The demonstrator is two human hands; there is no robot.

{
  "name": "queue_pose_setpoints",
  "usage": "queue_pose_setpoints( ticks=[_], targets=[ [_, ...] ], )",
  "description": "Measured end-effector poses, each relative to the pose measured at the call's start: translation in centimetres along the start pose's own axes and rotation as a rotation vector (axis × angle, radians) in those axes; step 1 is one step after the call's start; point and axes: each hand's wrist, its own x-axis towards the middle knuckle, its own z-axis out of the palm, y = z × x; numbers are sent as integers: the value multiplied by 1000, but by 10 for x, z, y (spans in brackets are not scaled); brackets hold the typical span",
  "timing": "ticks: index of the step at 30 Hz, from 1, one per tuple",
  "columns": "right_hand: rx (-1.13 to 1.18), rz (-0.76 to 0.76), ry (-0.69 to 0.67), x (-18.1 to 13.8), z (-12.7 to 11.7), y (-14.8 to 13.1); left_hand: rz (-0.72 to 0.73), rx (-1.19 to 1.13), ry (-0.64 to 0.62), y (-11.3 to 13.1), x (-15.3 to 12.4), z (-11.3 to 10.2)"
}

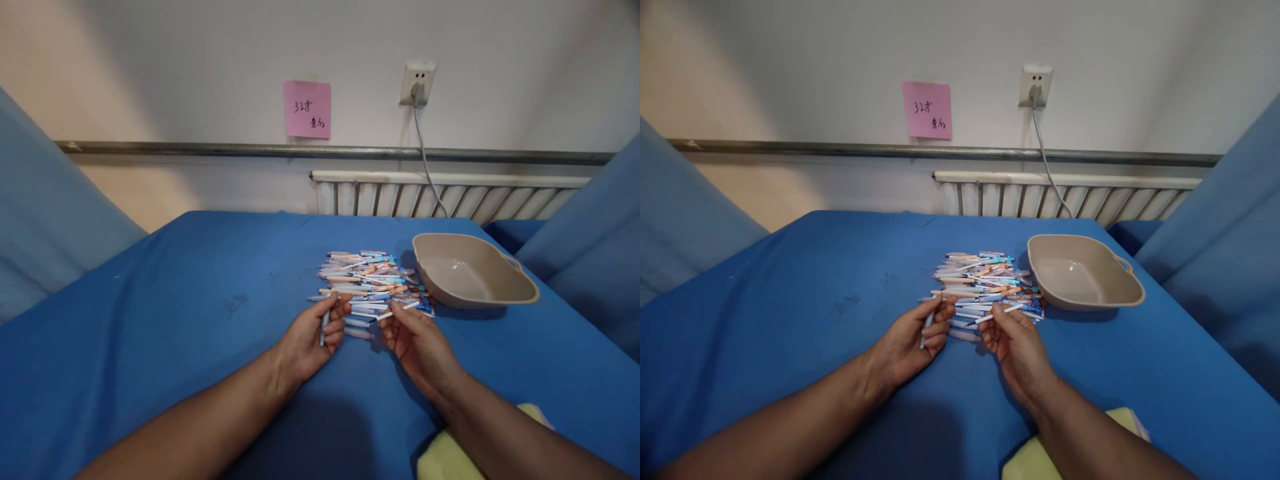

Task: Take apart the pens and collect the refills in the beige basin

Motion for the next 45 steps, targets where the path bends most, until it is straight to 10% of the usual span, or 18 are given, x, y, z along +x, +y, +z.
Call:
queue_pose_setpoints(
  ticks=[45],
  targets=[
    [-263,7,-127,-3,7,4,31,146,-49,5,-7,9]
  ],
)
